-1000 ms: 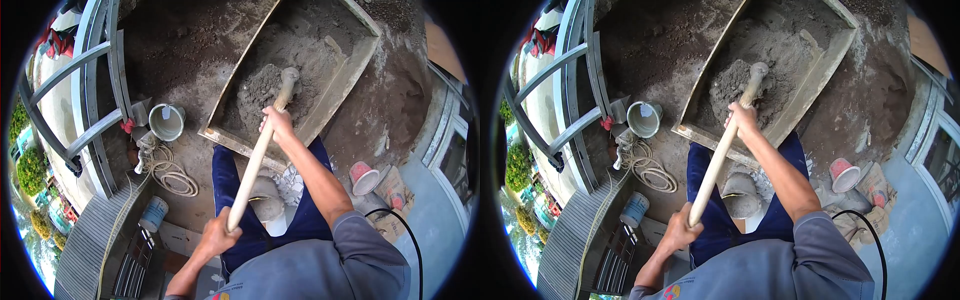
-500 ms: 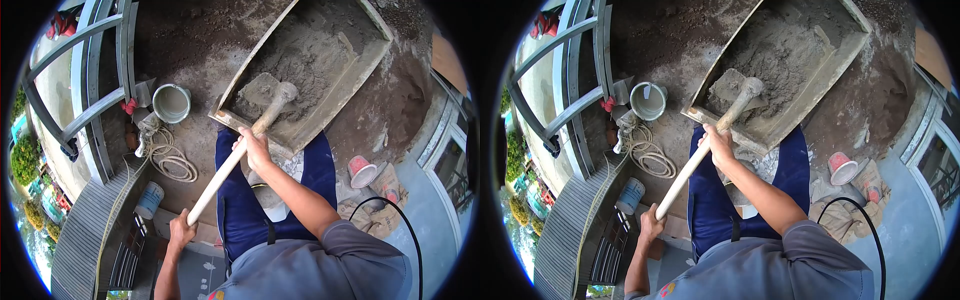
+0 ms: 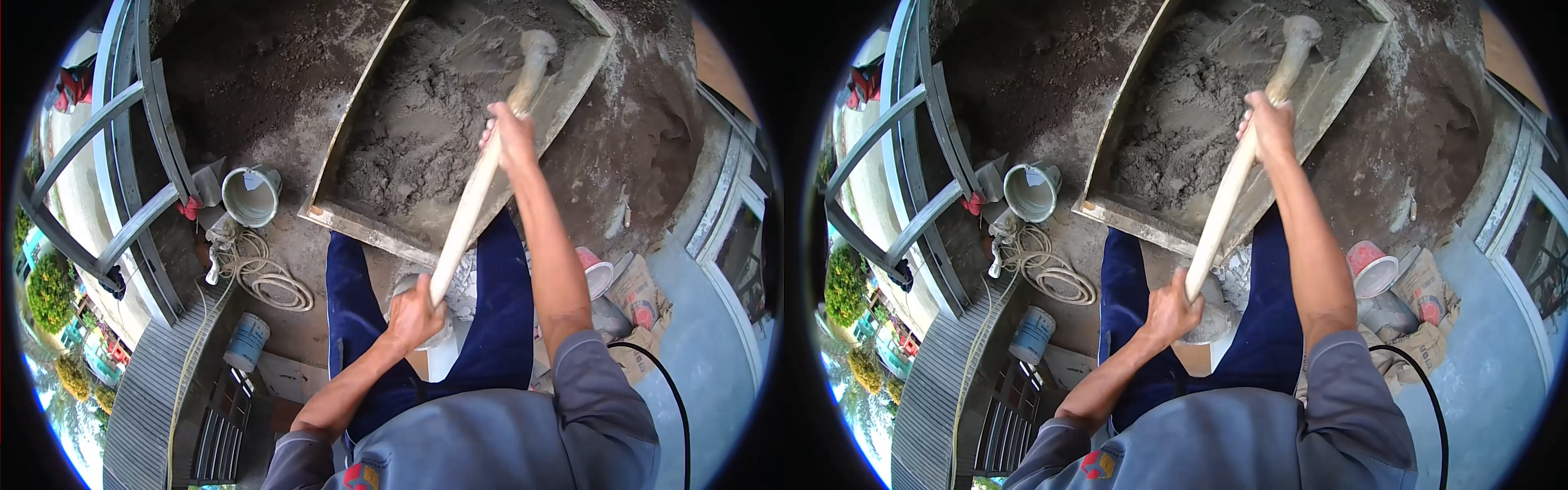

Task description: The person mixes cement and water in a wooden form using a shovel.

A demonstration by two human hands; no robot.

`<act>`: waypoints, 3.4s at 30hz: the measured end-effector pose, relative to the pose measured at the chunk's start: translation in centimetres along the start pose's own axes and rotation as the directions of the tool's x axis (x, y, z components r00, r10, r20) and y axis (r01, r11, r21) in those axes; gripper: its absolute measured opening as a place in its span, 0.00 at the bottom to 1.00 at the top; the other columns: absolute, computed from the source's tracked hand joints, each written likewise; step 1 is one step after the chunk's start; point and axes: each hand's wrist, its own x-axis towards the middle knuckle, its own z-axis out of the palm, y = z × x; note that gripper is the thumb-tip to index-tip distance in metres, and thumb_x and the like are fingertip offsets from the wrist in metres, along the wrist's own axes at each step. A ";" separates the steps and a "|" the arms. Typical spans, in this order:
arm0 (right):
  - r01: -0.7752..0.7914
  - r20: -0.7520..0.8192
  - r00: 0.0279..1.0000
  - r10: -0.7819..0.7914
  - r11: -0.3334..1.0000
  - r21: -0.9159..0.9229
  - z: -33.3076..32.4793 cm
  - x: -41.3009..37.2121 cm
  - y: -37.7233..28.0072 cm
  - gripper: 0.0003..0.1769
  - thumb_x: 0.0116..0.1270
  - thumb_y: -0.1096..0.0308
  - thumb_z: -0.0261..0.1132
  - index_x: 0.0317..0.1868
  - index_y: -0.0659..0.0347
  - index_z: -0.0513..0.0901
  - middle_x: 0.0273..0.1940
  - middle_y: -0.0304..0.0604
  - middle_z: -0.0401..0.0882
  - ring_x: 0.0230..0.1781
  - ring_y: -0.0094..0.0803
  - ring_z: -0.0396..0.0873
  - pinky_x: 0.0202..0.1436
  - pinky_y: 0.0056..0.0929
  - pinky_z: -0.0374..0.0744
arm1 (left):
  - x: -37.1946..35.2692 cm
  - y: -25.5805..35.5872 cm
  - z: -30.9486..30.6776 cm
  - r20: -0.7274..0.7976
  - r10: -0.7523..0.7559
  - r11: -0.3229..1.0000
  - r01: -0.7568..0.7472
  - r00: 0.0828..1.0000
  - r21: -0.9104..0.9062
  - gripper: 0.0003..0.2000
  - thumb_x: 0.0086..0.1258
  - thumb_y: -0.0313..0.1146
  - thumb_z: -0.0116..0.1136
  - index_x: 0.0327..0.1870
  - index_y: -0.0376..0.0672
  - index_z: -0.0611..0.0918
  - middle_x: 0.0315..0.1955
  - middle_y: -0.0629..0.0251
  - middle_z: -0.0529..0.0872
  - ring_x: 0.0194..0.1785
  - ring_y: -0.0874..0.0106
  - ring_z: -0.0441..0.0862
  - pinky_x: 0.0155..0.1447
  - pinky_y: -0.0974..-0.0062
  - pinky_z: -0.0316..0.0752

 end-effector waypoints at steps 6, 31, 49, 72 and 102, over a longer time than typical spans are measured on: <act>0.071 0.120 0.992 -0.049 0.979 -0.193 -2.6 15.6 -10.0 0.14 0.65 0.71 0.69 0.43 0.70 0.74 0.27 0.41 0.75 0.21 0.28 0.75 0.22 0.32 0.81 | 10.1 11.8 -2.8 0.053 0.105 0.930 -0.079 0.993 -0.359 0.20 0.66 0.32 0.62 0.55 0.32 0.71 0.30 0.38 0.86 0.36 0.45 0.88 0.41 0.55 0.81; -0.389 0.065 0.917 0.393 0.848 0.360 8.7 -23.7 24.5 0.07 0.65 0.76 0.67 0.36 0.69 0.77 0.32 0.46 0.77 0.32 0.39 0.81 0.44 0.39 0.84 | -18.8 -31.5 -8.6 -0.252 -0.240 0.889 0.316 0.937 0.330 0.10 0.59 0.25 0.56 0.41 0.42 0.83 0.40 0.52 0.85 0.50 0.49 0.81 0.61 0.49 0.70; -0.355 0.015 0.935 0.355 0.930 0.101 5.6 -0.1 19.2 0.13 0.64 0.67 0.67 0.40 0.63 0.71 0.23 0.42 0.71 0.14 0.33 0.72 0.17 0.38 0.76 | -4.6 -6.9 -4.1 -0.189 -0.341 0.915 0.371 0.921 0.157 0.09 0.59 0.30 0.63 0.38 0.38 0.80 0.30 0.43 0.88 0.36 0.44 0.88 0.43 0.48 0.83; -0.584 0.364 0.707 0.606 0.791 -0.182 12.8 3.1 22.6 0.09 0.64 0.71 0.67 0.32 0.60 0.72 0.20 0.42 0.69 0.15 0.39 0.71 0.20 0.46 0.80 | -3.0 5.0 -10.3 0.031 -0.425 0.889 0.424 0.905 -0.173 0.17 0.67 0.33 0.61 0.47 0.26 0.75 0.31 0.31 0.85 0.42 0.41 0.89 0.47 0.53 0.81; -0.476 0.240 0.874 0.423 0.846 0.242 15.5 -22.2 23.8 0.13 0.64 0.70 0.69 0.37 0.68 0.72 0.28 0.44 0.73 0.20 0.38 0.78 0.25 0.41 0.83 | -24.6 -20.6 -18.7 -0.154 -0.276 0.917 0.308 0.949 0.252 0.10 0.54 0.28 0.63 0.35 0.39 0.76 0.27 0.46 0.84 0.36 0.43 0.85 0.42 0.49 0.79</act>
